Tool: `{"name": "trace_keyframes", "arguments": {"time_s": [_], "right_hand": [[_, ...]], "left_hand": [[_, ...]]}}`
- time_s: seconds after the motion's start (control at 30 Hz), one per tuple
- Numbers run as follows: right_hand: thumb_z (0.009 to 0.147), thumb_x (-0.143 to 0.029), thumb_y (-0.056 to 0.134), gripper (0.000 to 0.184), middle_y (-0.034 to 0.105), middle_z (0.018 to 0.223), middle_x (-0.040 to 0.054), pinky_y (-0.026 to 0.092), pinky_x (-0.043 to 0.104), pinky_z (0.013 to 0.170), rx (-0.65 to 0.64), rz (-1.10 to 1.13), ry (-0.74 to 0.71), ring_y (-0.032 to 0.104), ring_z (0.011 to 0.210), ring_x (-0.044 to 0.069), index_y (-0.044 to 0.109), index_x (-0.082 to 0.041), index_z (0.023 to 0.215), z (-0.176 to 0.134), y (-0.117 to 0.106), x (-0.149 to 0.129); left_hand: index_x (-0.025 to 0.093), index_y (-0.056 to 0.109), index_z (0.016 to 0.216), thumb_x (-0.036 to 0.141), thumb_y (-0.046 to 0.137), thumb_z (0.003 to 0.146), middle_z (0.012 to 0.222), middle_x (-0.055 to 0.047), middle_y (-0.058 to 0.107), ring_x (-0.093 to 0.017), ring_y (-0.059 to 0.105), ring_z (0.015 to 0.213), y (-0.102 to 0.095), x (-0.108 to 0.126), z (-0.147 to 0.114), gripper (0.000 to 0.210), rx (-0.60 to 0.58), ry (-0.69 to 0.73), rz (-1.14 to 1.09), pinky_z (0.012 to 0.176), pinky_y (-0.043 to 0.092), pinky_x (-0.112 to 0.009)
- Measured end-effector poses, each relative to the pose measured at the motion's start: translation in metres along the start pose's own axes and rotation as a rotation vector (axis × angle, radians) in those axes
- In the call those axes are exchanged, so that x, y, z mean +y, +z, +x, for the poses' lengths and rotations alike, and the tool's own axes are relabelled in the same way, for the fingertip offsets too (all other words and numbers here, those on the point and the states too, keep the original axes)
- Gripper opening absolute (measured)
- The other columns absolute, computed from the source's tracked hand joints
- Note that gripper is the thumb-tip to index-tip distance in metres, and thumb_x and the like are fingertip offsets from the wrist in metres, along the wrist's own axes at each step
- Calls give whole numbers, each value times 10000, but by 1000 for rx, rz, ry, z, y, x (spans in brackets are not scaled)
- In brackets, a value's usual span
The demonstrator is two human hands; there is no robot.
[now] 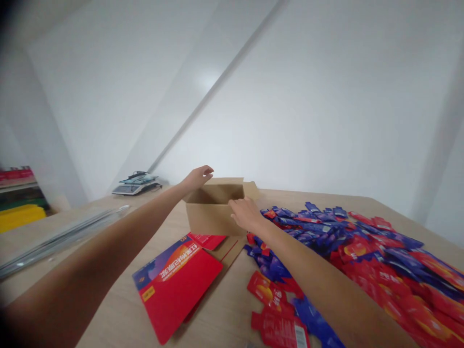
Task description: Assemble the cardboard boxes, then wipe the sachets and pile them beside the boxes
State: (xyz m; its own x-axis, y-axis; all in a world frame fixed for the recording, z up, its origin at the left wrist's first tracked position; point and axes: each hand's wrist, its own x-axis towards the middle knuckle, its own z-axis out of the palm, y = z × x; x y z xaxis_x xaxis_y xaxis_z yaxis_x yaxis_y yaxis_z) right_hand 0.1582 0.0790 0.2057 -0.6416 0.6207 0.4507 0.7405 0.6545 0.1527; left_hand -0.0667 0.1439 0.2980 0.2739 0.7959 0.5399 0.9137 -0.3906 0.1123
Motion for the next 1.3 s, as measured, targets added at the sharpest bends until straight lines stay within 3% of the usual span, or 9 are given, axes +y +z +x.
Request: {"name": "trace_keyframes", "arguments": {"time_s": [0.17, 0.33, 0.47, 0.6, 0.73, 0.83, 0.97, 1.13, 1.3], "right_hand": [[838, -333, 551, 350, 642, 1097, 114, 365, 331, 847, -101, 55, 102, 575, 1037, 255, 492, -175, 1144, 67, 43, 31], [796, -336, 592, 382, 646, 1108, 116, 400, 329, 820, -154, 55, 131, 596, 1010, 269, 520, -177, 1136, 98, 88, 51], [804, -308, 585, 333, 653, 1098, 112, 379, 337, 872, -180, 43, 132, 591, 1032, 260, 534, -175, 1105, 105, 122, 57], [819, -269, 569, 277, 659, 1066, 123, 369, 339, 879, -201, 24, 146, 591, 1034, 252, 529, -170, 1076, 106, 151, 59], [838, -262, 548, 248, 657, 1050, 134, 362, 339, 873, -197, 5, 182, 587, 1035, 252, 517, -164, 1064, 109, 176, 63], [851, -254, 533, 232, 654, 1042, 141, 358, 338, 865, -183, -9, 216, 585, 1032, 249, 511, -157, 1061, 111, 192, 67], [859, -244, 527, 222, 650, 1031, 143, 351, 333, 860, -162, -22, 255, 583, 1020, 241, 519, -150, 1060, 113, 210, 74], [849, -218, 541, 238, 641, 1019, 129, 348, 335, 858, -123, -23, 292, 567, 1014, 231, 541, -151, 1078, 126, 227, 77], [845, -199, 534, 353, 566, 1164, 112, 314, 364, 913, -27, -33, 308, 467, 1118, 235, 503, -205, 1197, 134, 224, 68]], "left_hand": [[172, 581, 970, 154, 440, 792, 989, -51, 648, -157, 598, 915, 18, -45, -29, 228, 254, -61, -159, 852, 467, -305], [171, 539, 969, 96, 424, 774, 996, -64, 612, -163, 579, 958, 65, -75, -76, 239, 360, -113, -209, 885, 458, -329], [176, 515, 1022, 110, 413, 797, 1046, -77, 593, -170, 561, 1015, 117, -83, -107, 256, 241, -168, -235, 922, 442, -344], [173, 501, 1124, 176, 410, 836, 1149, -99, 573, -175, 525, 1108, 166, -77, -132, 302, -13, -213, -214, 971, 403, -335], [235, 419, 1314, 470, 407, 859, 1397, -100, 415, -269, 350, 1301, 202, -61, -156, 512, -336, -224, -102, 1051, 291, -467], [293, 337, 1391, 661, 312, 812, 1496, -72, 256, -369, 156, 1367, 221, -51, -174, 686, -479, -239, -5, 1056, 158, -599], [289, 306, 1413, 685, 200, 816, 1512, -74, 197, -380, 52, 1378, 236, -46, -190, 724, -446, -225, 101, 1060, 42, -622], [307, 289, 1416, 629, 211, 840, 1514, -55, 186, -367, 44, 1382, 240, -43, -199, 665, -412, -233, 164, 1060, 31, -624], [311, 273, 1420, 589, 218, 851, 1508, -56, 205, -354, 69, 1384, 240, -37, -203, 636, -393, -275, 184, 1066, 21, -616]]}}
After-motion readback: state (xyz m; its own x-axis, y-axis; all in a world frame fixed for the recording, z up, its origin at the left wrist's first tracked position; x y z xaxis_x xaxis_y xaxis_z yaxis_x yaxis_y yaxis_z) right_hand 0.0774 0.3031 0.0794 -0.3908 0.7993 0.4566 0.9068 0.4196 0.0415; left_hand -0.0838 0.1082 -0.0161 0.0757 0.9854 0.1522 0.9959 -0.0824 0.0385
